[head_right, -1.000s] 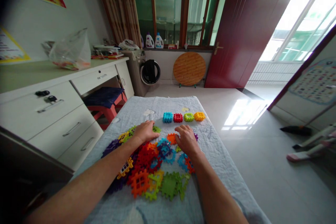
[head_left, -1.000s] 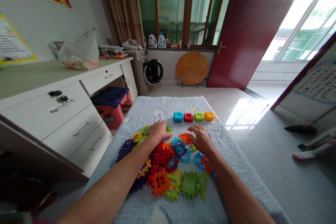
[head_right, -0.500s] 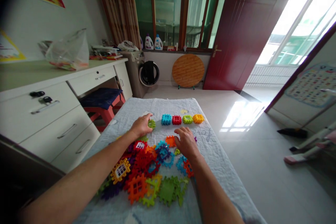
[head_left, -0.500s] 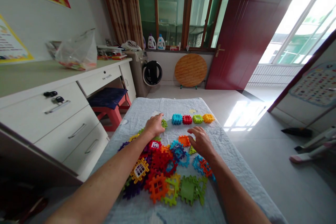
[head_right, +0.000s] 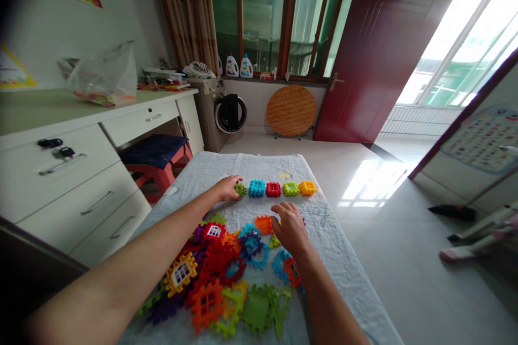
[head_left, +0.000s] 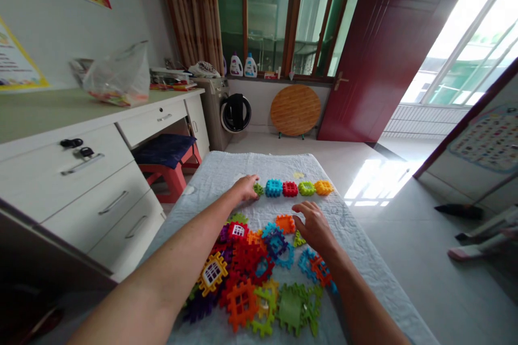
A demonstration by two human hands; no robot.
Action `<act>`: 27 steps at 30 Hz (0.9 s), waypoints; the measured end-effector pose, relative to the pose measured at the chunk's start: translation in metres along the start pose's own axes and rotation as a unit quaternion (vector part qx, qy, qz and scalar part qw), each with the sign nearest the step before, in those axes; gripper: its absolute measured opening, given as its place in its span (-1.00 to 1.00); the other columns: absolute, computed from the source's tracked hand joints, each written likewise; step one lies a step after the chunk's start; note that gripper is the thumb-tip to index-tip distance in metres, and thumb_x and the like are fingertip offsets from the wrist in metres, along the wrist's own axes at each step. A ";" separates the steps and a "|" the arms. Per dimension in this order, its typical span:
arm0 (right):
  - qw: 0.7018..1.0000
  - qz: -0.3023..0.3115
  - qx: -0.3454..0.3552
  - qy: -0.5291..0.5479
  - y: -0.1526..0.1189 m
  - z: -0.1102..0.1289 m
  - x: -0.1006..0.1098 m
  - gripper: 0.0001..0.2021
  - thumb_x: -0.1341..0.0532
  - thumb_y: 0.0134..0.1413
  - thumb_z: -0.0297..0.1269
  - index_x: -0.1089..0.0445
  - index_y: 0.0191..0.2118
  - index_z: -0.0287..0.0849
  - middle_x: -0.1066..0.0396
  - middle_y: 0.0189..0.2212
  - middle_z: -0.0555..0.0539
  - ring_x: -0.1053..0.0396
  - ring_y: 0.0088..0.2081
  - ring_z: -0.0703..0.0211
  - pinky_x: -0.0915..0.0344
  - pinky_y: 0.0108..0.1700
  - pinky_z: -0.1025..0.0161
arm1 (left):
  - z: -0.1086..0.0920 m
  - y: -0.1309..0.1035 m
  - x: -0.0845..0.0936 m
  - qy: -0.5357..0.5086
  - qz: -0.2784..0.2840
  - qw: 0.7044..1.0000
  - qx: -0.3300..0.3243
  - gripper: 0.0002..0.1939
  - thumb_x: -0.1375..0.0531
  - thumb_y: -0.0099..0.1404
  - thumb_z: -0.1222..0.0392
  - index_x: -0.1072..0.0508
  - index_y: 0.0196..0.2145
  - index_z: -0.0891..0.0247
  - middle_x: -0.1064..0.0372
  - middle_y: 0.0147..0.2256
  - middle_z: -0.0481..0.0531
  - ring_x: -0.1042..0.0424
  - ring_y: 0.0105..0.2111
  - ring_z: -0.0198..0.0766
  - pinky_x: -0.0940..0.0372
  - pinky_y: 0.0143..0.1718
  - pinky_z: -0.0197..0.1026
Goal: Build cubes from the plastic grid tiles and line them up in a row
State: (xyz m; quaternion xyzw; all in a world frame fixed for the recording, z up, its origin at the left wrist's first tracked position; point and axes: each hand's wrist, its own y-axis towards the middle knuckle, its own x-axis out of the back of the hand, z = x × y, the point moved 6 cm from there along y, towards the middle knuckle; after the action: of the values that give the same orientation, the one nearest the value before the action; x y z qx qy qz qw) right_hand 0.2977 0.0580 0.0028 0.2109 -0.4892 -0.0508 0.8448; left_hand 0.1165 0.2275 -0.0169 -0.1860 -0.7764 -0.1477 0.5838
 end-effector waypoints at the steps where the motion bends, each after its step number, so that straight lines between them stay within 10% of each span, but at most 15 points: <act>1: 1.000 0.001 -0.001 0.000 0.000 0.000 0.000 -0.83 -0.15 0.09 -0.40 -0.42 -0.19 -0.18 -0.42 -0.28 -0.09 -0.30 -0.19 0.09 -0.22 -0.06 0.15 | 0.002 0.001 0.000 0.000 0.003 1.000 -0.001 -0.27 -0.39 -0.19 0.17 -0.37 0.01 0.26 -0.43 -0.05 0.11 -0.44 -0.10 -0.10 -0.30 -0.15 -0.28; 27: 1.000 0.018 -0.022 0.010 -0.001 -0.001 0.000 -0.84 -0.14 0.09 -0.39 -0.42 -0.22 -0.14 -0.42 -0.29 -0.07 -0.31 -0.19 0.11 -0.22 -0.07 0.18 | -0.003 0.003 0.001 0.022 0.008 1.000 0.003 -0.72 -0.29 -0.18 0.14 -0.52 -0.41 0.20 -0.51 -0.35 0.00 -0.46 -0.29 -0.12 -0.28 -0.30 -0.25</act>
State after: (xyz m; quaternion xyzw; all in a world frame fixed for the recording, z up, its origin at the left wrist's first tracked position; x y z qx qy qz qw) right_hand 0.2989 0.0574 0.0018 0.1840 -0.4833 -0.0447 0.8547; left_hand 0.1200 0.2292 -0.0154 -0.1872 -0.7623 -0.1442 0.6026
